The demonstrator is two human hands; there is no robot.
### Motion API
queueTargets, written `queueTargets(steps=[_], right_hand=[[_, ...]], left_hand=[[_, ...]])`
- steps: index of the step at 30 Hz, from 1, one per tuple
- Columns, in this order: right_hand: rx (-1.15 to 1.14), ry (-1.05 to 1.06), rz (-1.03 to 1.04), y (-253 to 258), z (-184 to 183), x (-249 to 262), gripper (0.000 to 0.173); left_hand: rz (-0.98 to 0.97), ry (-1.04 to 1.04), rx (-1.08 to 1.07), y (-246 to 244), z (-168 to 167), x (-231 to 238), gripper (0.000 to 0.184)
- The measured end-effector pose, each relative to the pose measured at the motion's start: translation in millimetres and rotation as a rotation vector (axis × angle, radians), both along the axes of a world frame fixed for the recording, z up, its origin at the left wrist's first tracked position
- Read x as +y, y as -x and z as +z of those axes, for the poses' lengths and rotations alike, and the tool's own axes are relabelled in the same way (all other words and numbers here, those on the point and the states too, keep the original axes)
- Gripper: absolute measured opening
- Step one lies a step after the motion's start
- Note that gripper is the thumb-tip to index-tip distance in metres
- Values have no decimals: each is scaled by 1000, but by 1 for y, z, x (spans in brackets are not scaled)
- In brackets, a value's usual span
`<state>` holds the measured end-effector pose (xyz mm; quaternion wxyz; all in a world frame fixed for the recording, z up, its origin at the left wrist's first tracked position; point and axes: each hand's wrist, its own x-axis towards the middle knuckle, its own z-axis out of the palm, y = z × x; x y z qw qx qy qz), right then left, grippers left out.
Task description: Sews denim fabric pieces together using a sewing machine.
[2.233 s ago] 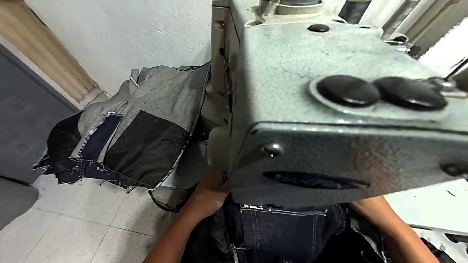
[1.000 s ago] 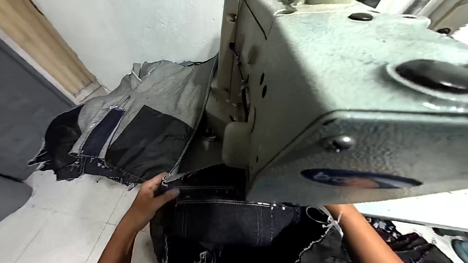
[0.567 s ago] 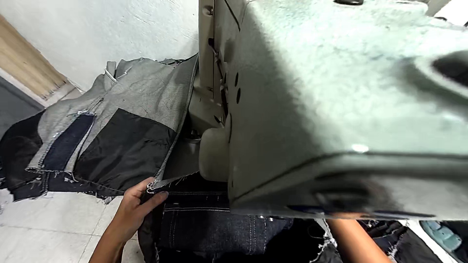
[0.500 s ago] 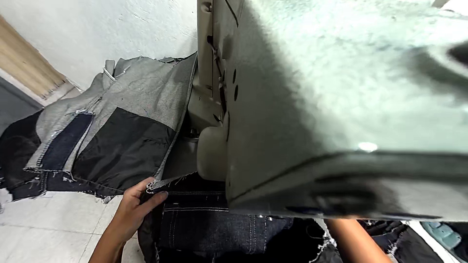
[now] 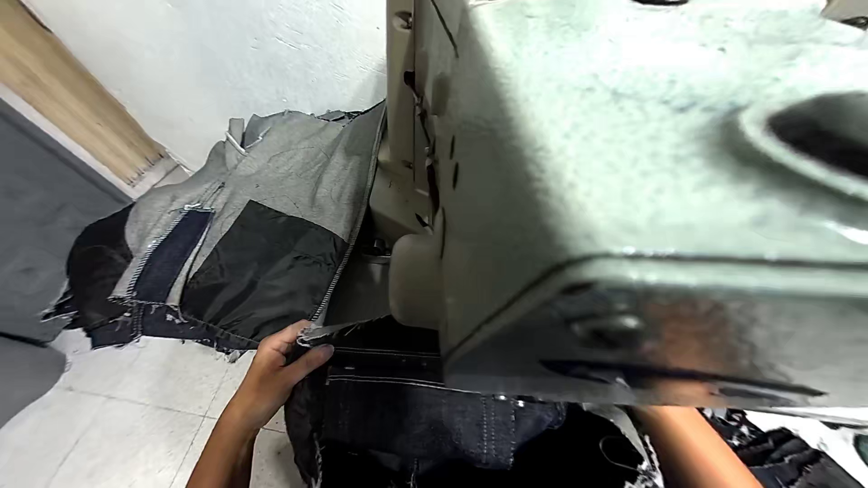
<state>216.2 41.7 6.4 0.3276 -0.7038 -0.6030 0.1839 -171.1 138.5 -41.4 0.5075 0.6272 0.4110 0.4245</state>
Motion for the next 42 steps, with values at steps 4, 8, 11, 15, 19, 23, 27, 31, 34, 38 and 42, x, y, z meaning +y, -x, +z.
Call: queueTargets(steps=[4, 8, 11, 15, 19, 23, 27, 31, 34, 38, 42], right_hand=[[-323, -239, 198, -10, -11, -5, 54], [-302, -79, 240, -1, 7, -44, 98], [-184, 120, 137, 5, 8, -75, 106], [-107, 171, 29, -13, -35, -80, 66], [177, 79, -63, -22, -77, -66, 28], [627, 25, -141, -26, -78, -56, 25], [649, -63, -80, -50, -54, -65, 28], [434, -30, 237, -56, -48, -69, 11], [376, -17, 271, -16, -50, -47, 14], [472, 5, 101, -8, -37, -13, 14], [522, 6, 113, -17, -42, -17, 14]], left_hand=[[128, -98, 245, -4, 12, -6, 27], [316, -458, 651, -4, 30, -38, 51], [193, -415, 674, -35, 66, -99, 25], [-99, 66, 398, -96, 52, -144, 55], [151, 89, 77, -151, 19, -148, 83], [331, 107, 38, -175, 8, -138, 96], [268, 113, 50, -158, 11, -140, 86], [256, 35, -59, -79, 17, -101, 50], [387, 27, -70, -42, 13, -65, 36], [400, -214, -44, -49, 8, -34, 32], [343, -243, -42, -60, 10, -24, 30]])
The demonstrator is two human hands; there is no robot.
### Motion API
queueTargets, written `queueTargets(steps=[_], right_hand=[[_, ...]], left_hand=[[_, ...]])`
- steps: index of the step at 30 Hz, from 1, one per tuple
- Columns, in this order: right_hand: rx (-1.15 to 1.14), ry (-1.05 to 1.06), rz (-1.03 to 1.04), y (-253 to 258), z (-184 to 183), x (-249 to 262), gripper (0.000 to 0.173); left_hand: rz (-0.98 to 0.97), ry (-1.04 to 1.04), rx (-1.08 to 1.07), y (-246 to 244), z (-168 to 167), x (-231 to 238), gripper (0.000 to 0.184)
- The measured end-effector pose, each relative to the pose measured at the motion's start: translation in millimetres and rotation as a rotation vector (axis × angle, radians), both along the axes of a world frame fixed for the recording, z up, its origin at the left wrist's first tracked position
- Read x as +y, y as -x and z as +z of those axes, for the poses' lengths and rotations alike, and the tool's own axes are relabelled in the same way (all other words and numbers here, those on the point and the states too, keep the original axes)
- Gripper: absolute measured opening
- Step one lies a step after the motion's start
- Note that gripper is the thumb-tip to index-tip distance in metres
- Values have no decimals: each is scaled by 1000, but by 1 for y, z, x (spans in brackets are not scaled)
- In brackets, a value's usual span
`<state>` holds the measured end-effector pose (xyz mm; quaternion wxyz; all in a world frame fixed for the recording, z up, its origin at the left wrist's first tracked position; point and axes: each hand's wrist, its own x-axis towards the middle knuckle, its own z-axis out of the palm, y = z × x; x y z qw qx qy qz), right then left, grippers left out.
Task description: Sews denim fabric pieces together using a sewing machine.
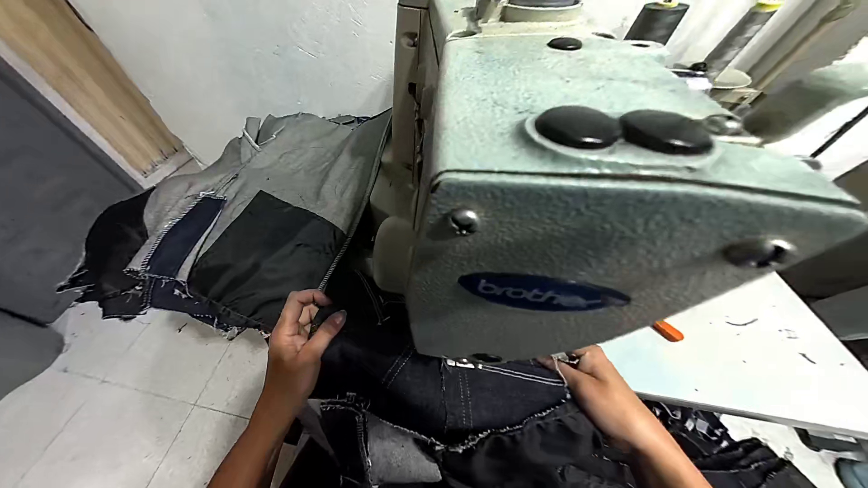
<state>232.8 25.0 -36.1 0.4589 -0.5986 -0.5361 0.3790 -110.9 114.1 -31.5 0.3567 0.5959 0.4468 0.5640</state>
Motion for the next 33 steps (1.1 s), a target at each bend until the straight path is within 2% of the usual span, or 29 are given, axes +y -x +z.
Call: queueTargets(steps=[17, 19, 22, 25, 27, 29, 33], right_hand=[[-15, -105, 30, 3, 4, -1, 15], [-146, -103, 50, 4, 14, -6, 18], [-549, -70, 86, 5, 41, -26, 52], [-692, -59, 17, 13, 61, -58, 69], [-619, -20, -56, 19, 57, -76, 77], [-501, 46, -114, 25, 43, -88, 83], [-251, 72, -247, 29, 1, -108, 69]], left_hand=[[12, 88, 34, 7, 0, -7, 25], [40, 89, 150, 12, -1, -9, 27], [177, -13, 505, 13, 7, -19, 34], [199, -238, 776, 3, 22, -38, 31], [123, -341, 801, -7, 28, -49, 29], [0, -330, 782, -19, 31, -60, 31], [-52, -317, 892, -40, 35, -67, 40]])
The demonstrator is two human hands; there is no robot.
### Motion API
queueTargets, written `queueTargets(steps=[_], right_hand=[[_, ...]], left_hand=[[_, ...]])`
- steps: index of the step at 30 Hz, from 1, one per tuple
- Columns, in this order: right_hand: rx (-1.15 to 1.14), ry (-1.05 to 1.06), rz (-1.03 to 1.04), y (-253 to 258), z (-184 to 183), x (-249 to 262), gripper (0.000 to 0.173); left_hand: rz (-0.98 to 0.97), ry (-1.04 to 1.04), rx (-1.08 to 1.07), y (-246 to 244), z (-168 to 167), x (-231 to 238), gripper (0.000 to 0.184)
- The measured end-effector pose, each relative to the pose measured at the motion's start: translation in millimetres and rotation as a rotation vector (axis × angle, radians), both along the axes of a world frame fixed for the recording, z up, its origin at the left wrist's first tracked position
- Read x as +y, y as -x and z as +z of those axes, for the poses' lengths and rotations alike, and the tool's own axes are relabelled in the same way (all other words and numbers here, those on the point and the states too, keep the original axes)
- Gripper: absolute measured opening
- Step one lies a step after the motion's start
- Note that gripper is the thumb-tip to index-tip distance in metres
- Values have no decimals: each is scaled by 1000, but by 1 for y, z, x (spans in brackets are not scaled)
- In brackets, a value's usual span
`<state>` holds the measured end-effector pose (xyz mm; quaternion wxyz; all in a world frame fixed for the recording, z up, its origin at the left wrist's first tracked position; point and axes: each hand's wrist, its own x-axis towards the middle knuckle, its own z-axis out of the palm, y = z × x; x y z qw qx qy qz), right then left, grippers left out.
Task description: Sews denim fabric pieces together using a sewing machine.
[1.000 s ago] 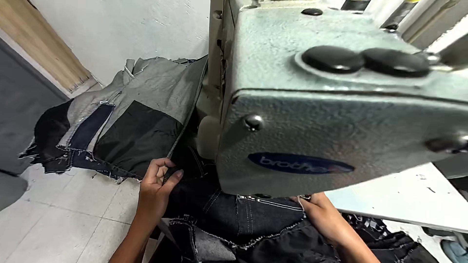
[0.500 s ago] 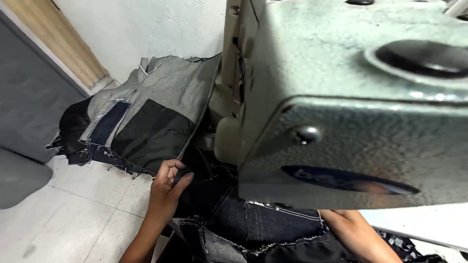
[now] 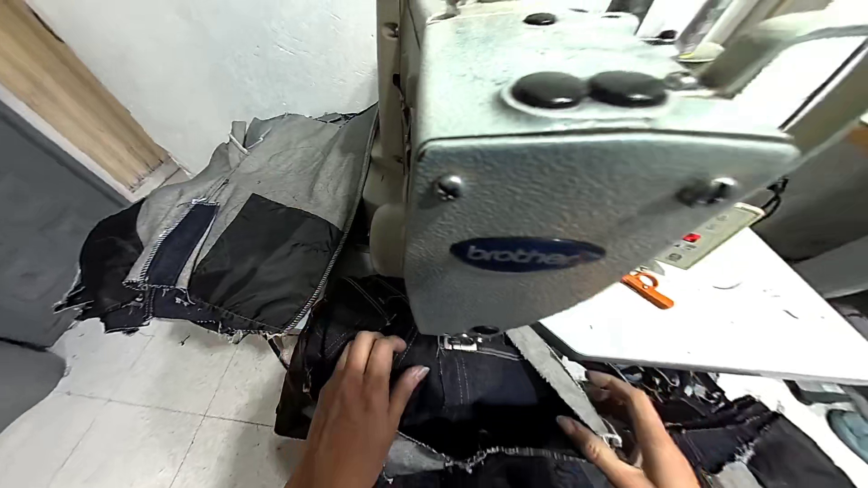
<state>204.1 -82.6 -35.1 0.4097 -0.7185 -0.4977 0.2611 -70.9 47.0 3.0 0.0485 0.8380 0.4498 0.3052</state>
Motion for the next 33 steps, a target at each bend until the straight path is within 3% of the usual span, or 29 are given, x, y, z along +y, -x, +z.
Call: queueTargets(steps=[3, 6, 8, 10, 12, 14, 16, 18, 21, 25, 29, 33], right_hand=[[293, -61, -165, 16, -24, -8, 46], [697, -175, -367, 41, -33, 11, 34], [937, -180, -531, 48, -33, 36, 28], [1029, -162, -603, 41, -35, 57, 23], [946, -170, -606, 23, -28, 72, 22], [796, -159, -520, -8, -11, 76, 25], [662, -137, -292, -45, 3, 74, 31], [476, -51, -48, -60, 7, 81, 25], [205, -64, 127, -26, 2, 104, 17], [-98, -205, 143, 20, 15, 136, 13], [-116, -207, 172, 17, 20, 142, 3], [-139, -244, 171, 15, 11, 135, 13]], left_hand=[[29, -48, 126, -12, 2, 1, 48], [9, 18, 197, -24, -2, 4, 67], [-28, 312, 236, -30, 6, 7, 83], [-55, 637, 244, -31, 19, 15, 89], [-35, 672, 143, -32, 18, 16, 79], [-21, 561, -22, -32, 5, 13, 65], [-41, 492, -148, -25, -7, 9, 53], [-12, 502, -183, -5, -13, 7, 48], [151, 563, -244, 50, -18, 21, 48], [282, 488, -293, 93, -31, 31, 48], [260, 473, -382, 92, -34, 27, 43], [191, 446, -400, 94, -38, 29, 46]])
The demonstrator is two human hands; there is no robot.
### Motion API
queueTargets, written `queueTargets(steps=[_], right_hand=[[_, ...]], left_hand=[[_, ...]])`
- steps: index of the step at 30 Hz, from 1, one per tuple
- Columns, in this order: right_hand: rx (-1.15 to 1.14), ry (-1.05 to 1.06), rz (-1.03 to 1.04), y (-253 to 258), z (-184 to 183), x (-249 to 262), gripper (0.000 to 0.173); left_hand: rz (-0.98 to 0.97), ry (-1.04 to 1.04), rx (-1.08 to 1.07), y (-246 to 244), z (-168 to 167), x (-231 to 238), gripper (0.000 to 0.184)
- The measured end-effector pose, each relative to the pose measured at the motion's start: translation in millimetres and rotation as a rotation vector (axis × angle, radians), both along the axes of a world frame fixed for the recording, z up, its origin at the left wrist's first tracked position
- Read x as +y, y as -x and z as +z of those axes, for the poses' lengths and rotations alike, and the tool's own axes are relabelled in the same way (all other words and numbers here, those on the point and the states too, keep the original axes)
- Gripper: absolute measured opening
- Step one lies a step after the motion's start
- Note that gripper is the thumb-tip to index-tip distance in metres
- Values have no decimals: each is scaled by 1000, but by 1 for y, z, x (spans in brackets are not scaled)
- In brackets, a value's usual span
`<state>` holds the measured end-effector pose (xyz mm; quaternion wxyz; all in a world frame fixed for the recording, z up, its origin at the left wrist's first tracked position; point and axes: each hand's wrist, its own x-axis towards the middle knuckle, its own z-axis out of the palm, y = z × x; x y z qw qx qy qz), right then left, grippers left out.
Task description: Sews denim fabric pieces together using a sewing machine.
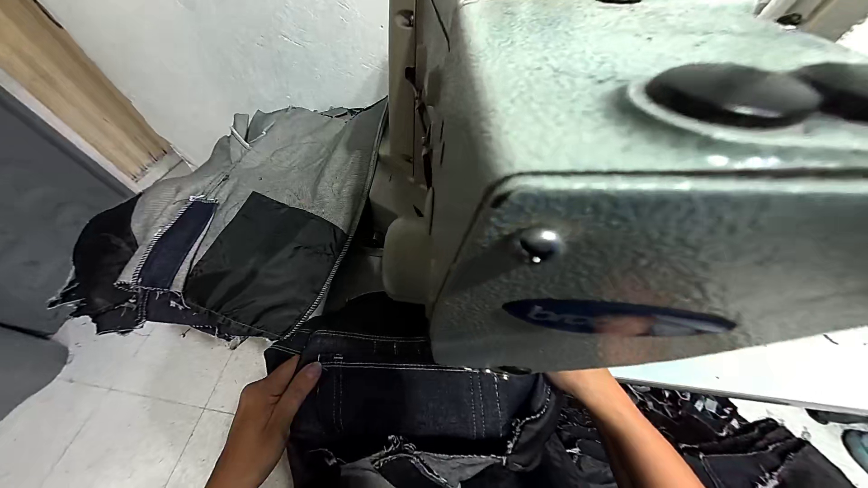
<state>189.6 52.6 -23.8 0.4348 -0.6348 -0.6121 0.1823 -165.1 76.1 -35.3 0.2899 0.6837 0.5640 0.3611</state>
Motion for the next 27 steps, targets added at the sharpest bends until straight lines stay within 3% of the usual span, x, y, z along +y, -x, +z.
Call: queueTargets(steps=[9, 13, 16, 18, 19, 21, 23, 27], right_hand=[[56, 6, 22, -1, -2, -3, 24], [130, 56, -11, 17, 33, -15, 18], [188, 62, 18, 16, 30, -16, 18], [238, 74, 30, 9, 17, -14, 12], [231, 48, 56, 4, 6, -13, 11], [204, 39, 60, 1, -1, -10, 13], [193, 82, 41, 1, 1, -8, 14], [173, 135, 32, 2, 10, -5, 9]], left_hand=[[-85, -40, -1, 3, -2, 3, 49], [-90, -58, -29, 10, -5, 8, 50], [1, -79, -233, 32, -14, 13, 35], [176, -74, -311, 49, -37, 14, 26], [261, 11, -228, 58, -52, 9, 25], [276, 384, -106, 65, -74, -8, 38], [286, 725, -185, 56, -84, -19, 51], [334, 845, -314, 40, -79, -19, 52]])
